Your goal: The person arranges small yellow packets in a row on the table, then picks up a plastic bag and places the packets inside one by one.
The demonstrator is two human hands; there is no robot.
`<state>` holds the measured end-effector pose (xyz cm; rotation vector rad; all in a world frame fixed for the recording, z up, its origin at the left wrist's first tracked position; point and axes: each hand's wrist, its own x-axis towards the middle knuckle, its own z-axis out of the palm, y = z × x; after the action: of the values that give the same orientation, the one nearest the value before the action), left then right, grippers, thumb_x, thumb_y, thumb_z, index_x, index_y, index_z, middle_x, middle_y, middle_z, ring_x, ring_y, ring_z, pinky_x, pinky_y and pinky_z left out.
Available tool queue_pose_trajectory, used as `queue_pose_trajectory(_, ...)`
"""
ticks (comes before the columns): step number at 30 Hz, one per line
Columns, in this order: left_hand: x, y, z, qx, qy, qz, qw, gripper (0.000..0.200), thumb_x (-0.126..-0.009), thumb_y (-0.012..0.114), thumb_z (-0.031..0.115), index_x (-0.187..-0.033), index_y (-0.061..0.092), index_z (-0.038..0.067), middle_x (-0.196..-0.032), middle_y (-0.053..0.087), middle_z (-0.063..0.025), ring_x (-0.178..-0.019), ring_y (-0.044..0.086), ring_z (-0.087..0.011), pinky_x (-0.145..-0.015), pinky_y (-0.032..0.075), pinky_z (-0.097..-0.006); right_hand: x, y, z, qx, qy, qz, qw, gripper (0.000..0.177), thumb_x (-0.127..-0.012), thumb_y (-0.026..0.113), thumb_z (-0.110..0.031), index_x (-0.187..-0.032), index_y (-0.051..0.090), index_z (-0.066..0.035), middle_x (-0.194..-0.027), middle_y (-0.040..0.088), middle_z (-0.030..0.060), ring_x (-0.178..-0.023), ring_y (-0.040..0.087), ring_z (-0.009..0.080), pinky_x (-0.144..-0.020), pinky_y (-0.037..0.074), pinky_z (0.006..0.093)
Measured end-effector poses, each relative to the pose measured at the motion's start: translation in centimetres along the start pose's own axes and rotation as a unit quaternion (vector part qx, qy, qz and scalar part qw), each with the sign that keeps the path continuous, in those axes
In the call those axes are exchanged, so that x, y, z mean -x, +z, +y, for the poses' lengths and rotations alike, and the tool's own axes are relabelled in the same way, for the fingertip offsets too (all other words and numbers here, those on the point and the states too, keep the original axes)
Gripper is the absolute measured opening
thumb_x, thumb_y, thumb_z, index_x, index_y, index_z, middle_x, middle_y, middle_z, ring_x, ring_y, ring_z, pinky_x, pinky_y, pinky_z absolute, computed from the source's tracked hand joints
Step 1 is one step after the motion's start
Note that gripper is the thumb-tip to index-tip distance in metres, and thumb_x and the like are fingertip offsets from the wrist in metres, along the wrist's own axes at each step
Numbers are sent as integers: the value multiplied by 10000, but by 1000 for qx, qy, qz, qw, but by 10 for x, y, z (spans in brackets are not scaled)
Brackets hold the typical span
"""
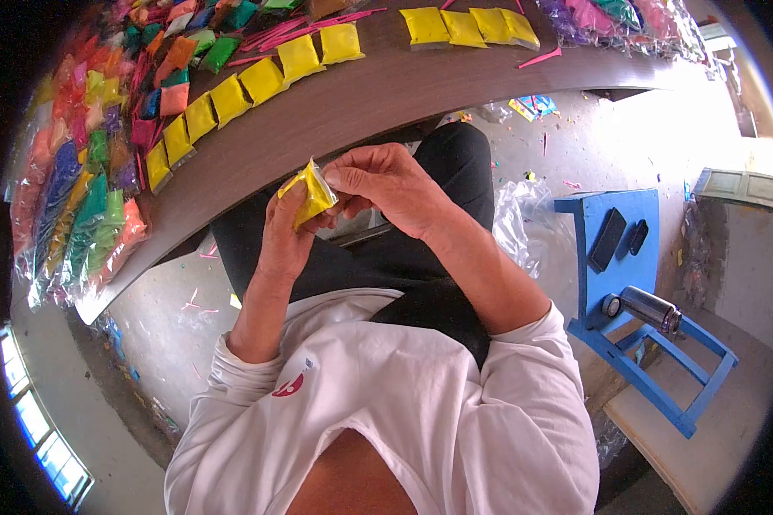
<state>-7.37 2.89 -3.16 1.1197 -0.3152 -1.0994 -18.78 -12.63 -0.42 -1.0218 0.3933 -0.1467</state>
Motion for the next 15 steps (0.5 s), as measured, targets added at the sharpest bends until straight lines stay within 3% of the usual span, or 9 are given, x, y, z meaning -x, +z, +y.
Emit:
queue_pose_trajectory(7,-1,-2,0,11,-1,-18,1000,416,-938,567,432,-1110,591,54,-942,635,-59,-794,627,-139,-703,537,-286,-1,0,2,-4,5,-1,1000,269,-941,645,-257,-1057,704,-21,-880,711,70,-697,686,111,-636,569,226)
queue_pose_trajectory(15,-2,-6,-8,-21,8,-8,1000,369,-960,574,396,-1099,593,54,-916,632,-53,-770,612,-110,-691,526,-266,-1,3,-13,221,19,41,974,313,-953,628,-264,-1063,685,23,-832,692,77,-705,686,107,-601,551,210)
